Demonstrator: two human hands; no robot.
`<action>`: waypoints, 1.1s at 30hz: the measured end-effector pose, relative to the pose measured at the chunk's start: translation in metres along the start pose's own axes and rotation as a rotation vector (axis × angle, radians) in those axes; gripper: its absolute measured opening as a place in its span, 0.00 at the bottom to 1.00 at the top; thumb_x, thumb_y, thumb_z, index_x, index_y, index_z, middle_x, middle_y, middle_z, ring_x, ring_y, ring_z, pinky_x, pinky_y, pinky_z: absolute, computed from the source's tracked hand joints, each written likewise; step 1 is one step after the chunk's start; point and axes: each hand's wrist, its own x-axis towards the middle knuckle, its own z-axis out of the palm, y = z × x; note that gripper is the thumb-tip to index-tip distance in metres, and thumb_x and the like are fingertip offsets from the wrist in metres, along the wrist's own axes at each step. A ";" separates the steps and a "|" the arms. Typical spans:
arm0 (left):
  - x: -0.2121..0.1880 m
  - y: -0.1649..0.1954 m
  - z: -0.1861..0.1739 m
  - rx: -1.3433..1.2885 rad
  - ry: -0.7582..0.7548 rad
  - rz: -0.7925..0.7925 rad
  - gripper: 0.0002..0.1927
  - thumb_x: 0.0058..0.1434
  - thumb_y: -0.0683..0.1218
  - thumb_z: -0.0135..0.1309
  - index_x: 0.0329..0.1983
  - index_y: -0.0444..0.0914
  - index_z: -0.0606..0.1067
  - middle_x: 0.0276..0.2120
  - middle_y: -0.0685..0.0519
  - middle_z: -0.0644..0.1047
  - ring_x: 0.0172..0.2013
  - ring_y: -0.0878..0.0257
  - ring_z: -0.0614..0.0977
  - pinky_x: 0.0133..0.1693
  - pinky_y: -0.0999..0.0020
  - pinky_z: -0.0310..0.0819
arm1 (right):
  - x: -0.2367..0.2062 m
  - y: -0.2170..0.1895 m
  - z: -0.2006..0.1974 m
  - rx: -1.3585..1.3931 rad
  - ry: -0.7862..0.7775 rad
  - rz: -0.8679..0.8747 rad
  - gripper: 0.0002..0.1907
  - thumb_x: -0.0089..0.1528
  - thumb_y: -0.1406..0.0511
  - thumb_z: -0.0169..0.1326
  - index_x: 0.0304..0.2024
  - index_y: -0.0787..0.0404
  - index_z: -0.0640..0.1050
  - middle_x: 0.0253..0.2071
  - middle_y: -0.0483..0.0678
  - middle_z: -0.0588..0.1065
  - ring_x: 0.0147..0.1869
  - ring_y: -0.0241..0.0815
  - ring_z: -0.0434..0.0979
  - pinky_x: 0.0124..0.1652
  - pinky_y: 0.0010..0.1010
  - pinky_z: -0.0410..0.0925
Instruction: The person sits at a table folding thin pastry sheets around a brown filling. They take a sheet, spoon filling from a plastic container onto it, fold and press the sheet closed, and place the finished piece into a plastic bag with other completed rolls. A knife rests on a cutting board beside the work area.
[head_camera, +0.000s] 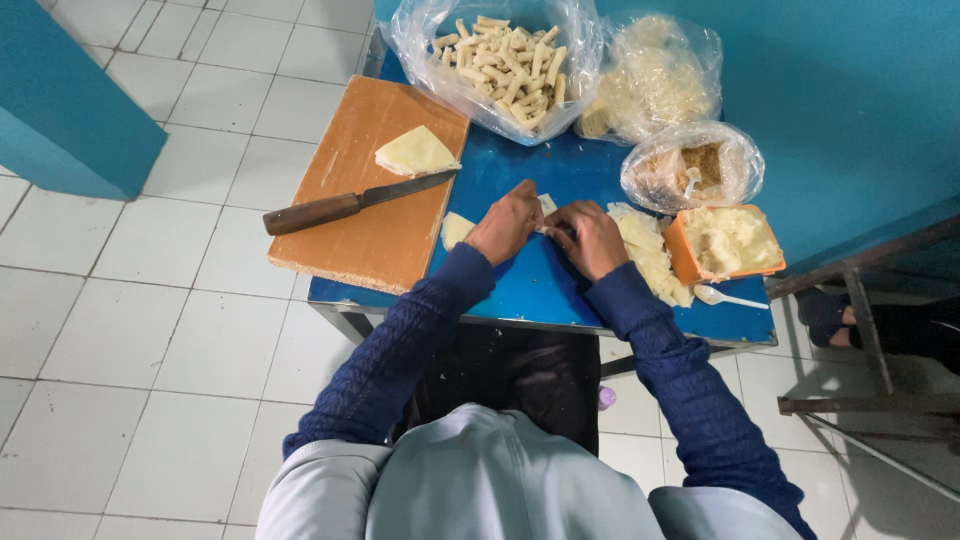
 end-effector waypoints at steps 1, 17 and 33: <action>0.002 -0.004 0.002 0.006 0.010 -0.004 0.03 0.57 0.35 0.57 0.29 0.33 0.75 0.41 0.42 0.73 0.43 0.41 0.78 0.43 0.52 0.73 | 0.000 -0.001 0.000 -0.006 0.000 -0.012 0.09 0.55 0.69 0.65 0.37 0.64 0.81 0.37 0.53 0.79 0.44 0.55 0.77 0.43 0.43 0.70; 0.018 -0.028 0.019 0.022 0.013 -0.131 0.03 0.55 0.38 0.58 0.25 0.36 0.77 0.40 0.43 0.75 0.40 0.43 0.80 0.41 0.52 0.75 | -0.005 -0.006 0.008 -0.105 0.104 -0.058 0.11 0.55 0.64 0.65 0.37 0.60 0.80 0.36 0.52 0.77 0.42 0.57 0.76 0.41 0.45 0.69; 0.026 -0.028 0.014 -0.005 -0.009 -0.189 0.03 0.54 0.38 0.57 0.27 0.36 0.76 0.37 0.43 0.78 0.40 0.43 0.81 0.42 0.52 0.76 | 0.001 -0.003 0.021 -0.082 0.094 0.176 0.13 0.60 0.58 0.65 0.32 0.59 0.79 0.32 0.52 0.76 0.37 0.54 0.75 0.38 0.45 0.68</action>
